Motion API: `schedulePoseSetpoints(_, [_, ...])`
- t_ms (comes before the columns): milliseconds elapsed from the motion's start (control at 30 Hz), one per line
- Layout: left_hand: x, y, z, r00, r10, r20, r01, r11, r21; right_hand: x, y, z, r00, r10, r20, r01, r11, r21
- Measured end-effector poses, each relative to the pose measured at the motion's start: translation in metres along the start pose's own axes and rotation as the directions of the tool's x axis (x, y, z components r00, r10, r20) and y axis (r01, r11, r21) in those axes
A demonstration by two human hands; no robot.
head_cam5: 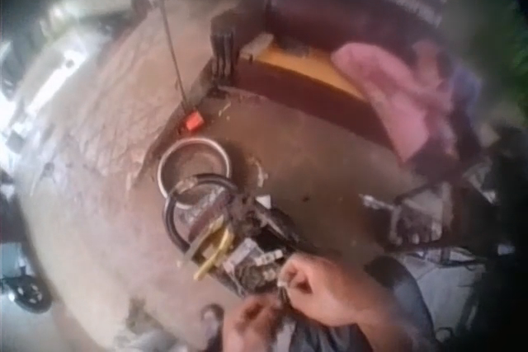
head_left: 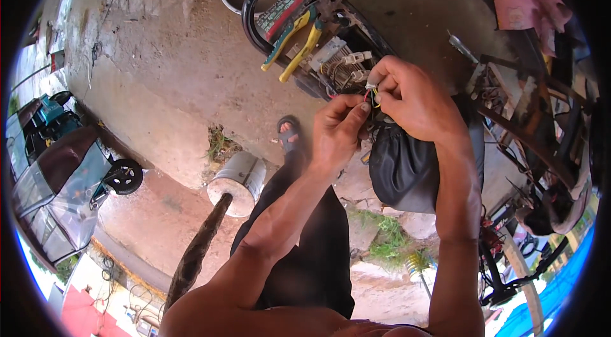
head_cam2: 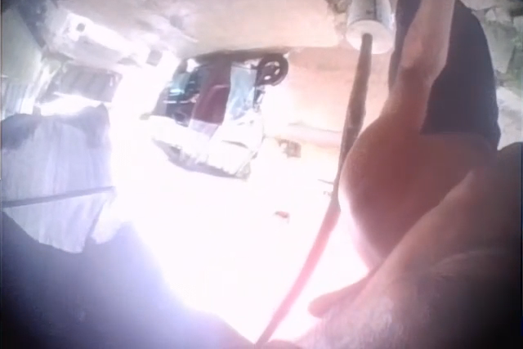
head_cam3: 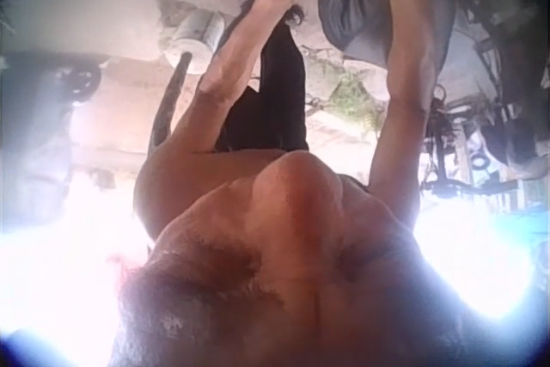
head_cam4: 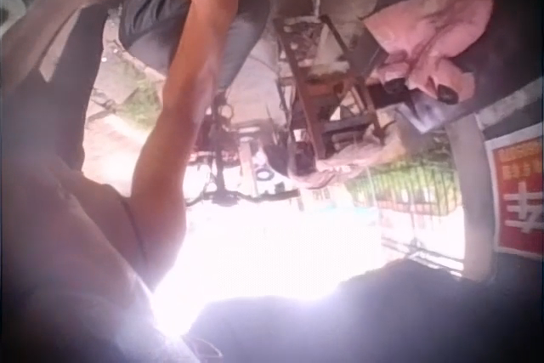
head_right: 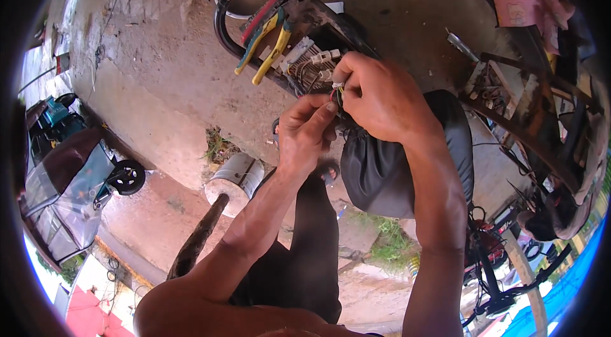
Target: The person works on an electric bicycle by manipulating electrical connectors under the seat and then adjusting a metal bracket near the rear wheel by hand.
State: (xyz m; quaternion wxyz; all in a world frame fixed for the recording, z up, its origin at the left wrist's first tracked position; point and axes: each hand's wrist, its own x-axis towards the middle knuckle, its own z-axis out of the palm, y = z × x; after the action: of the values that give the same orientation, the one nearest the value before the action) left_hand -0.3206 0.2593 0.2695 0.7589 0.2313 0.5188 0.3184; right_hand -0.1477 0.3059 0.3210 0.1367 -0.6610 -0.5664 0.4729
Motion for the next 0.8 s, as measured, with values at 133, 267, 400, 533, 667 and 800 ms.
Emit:
schedulePoseSetpoints(133, [0.001, -0.011, -0.012, 0.989, -0.143, 0.035, 0.147, 0.954, -0.261, 0.002, -0.002, -0.001, 0.999, 0.043, 0.027, -0.042, 0.998, -0.057])
schedulePoseSetpoints(267, [0.001, -0.012, -0.018, 0.978, -0.196, 0.075, 0.205, 0.813, -0.544, 0.009, -0.005, 0.001, 0.994, 0.06, 0.089, -0.056, 0.997, -0.051])
schedulePoseSetpoints(400, [0.003, -0.014, -0.019, 0.972, -0.208, 0.109, 0.235, 0.848, -0.475, 0.014, 0.003, 0.004, 0.989, 0.071, 0.128, -0.075, 0.997, 0.02])
schedulePoseSetpoints(533, [0.003, -0.009, -0.017, 0.97, -0.221, 0.102, 0.243, 0.892, -0.38, 0.014, -0.016, 0.002, 0.968, 0.174, 0.182, -0.185, 0.982, 0.044])
schedulePoseSetpoints(667, [-0.001, -0.007, -0.007, 0.981, -0.188, 0.041, 0.192, 0.94, -0.282, 0.015, -0.017, 0.002, 0.96, 0.175, 0.217, -0.191, 0.98, 0.055])
schedulePoseSetpoints(800, [-0.001, -0.005, -0.012, 0.981, -0.166, 0.099, 0.183, 0.963, -0.196, 0.014, -0.013, 0.006, 0.956, 0.143, 0.255, -0.154, 0.988, 0.022])
